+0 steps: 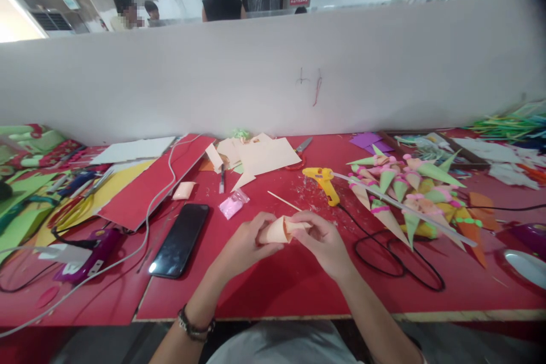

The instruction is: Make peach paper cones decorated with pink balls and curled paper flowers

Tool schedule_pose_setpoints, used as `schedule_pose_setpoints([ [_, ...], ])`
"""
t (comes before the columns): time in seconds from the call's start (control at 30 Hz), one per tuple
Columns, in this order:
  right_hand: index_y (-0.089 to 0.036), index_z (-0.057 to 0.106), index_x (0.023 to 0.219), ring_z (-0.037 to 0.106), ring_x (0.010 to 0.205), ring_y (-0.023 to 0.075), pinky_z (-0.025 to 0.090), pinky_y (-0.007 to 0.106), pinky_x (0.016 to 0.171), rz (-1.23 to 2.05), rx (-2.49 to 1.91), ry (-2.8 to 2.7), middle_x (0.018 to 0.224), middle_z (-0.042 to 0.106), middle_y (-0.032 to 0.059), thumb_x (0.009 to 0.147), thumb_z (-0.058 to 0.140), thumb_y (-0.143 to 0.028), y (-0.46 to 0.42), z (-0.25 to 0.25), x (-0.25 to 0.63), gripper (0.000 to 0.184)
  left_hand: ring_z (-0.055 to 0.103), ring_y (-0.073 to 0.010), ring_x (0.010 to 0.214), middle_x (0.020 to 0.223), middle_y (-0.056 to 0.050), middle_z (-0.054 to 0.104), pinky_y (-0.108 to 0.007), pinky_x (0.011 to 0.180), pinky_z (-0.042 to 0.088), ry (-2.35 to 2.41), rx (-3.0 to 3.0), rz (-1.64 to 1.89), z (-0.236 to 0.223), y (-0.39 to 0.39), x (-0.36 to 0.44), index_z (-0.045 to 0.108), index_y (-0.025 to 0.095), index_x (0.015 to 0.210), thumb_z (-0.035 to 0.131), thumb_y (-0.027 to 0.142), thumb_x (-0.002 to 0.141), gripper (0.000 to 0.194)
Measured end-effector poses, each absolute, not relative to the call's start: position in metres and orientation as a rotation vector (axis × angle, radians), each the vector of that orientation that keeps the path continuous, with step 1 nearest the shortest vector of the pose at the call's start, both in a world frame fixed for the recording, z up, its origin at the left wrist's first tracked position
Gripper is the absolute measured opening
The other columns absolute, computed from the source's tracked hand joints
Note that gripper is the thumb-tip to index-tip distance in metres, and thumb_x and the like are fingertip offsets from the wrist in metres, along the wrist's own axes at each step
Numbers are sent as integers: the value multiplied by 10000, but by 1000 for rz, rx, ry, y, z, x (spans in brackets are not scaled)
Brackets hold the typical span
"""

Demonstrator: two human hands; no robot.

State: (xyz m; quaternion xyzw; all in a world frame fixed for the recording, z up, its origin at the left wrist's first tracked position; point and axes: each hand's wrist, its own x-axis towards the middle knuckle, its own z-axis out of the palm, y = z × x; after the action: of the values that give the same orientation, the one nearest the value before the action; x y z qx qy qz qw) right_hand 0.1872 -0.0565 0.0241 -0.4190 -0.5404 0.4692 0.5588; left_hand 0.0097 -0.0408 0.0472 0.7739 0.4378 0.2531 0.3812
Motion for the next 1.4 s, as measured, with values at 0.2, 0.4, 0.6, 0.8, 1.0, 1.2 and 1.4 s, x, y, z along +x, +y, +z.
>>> schedule_pose_setpoints([
  [0.2, -217, 590, 820, 553, 784, 147, 458, 248, 666, 997, -965, -1398, 832, 576, 26, 732, 586, -232, -56, 24, 186, 89, 569, -164, 739, 890, -51, 609, -254, 633, 419, 1146, 2038, 613, 45, -40, 8, 443, 171, 1033, 555, 362, 747, 362],
  [0.4, -227, 630, 833, 546, 918, 192, 461, 318, 784, 848, -1001, -1573, 955, 563, 58, 736, 586, -217, -57, 28, 188, 107, 568, -163, 690, 821, -34, 604, -244, 592, 405, 1192, 2076, 588, 41, -39, 8, 450, 172, 999, 540, 366, 757, 323],
  [0.6, -235, 615, 864, 538, 981, 199, 444, 341, 841, 690, -1004, -1706, 1038, 574, 65, 750, 570, -199, -59, 32, 187, 128, 558, -162, 689, 816, -40, 607, -233, 592, 388, 1161, 2039, 569, 42, -38, 9, 464, 167, 978, 513, 365, 780, 284],
  [0.8, -250, 610, 910, 572, 923, 189, 468, 327, 797, 626, -966, -1767, 938, 629, 51, 785, 525, -206, -61, 33, 185, 157, 541, -154, 647, 733, -15, 594, -211, 542, 345, 1190, 2067, 539, 45, -38, 9, 494, 177, 871, 510, 295, 775, 152],
  [1.0, -245, 603, 915, 570, 881, 185, 468, 315, 770, 599, -990, -1804, 916, 611, 55, 791, 519, -216, -60, 33, 185, 152, 553, -163, 637, 742, -36, 602, -218, 530, 330, 1242, 2207, 441, 44, -39, 8, 484, 182, 834, 487, 272, 798, 97],
  [1.2, -233, 573, 911, 561, 874, 179, 449, 310, 784, 644, -1040, -1783, 904, 601, 46, 789, 523, -206, -59, 35, 185, 135, 571, -184, 616, 725, -59, 606, -228, 507, 309, 1340, 2379, 346, 41, -40, 10, 462, 170, 811, 414, 302, 846, 145],
  [1.4, -222, 564, 888, 568, 846, 176, 447, 289, 751, 731, -1119, -1745, 888, 609, 33, 763, 546, -191, -58, 36, 183, 130, 599, -201, 649, 756, -76, 625, -229, 512, 321, 1371, 2325, 322, 41, -42, 13, 466, 167, 831, 411, 284, 849, 131],
])
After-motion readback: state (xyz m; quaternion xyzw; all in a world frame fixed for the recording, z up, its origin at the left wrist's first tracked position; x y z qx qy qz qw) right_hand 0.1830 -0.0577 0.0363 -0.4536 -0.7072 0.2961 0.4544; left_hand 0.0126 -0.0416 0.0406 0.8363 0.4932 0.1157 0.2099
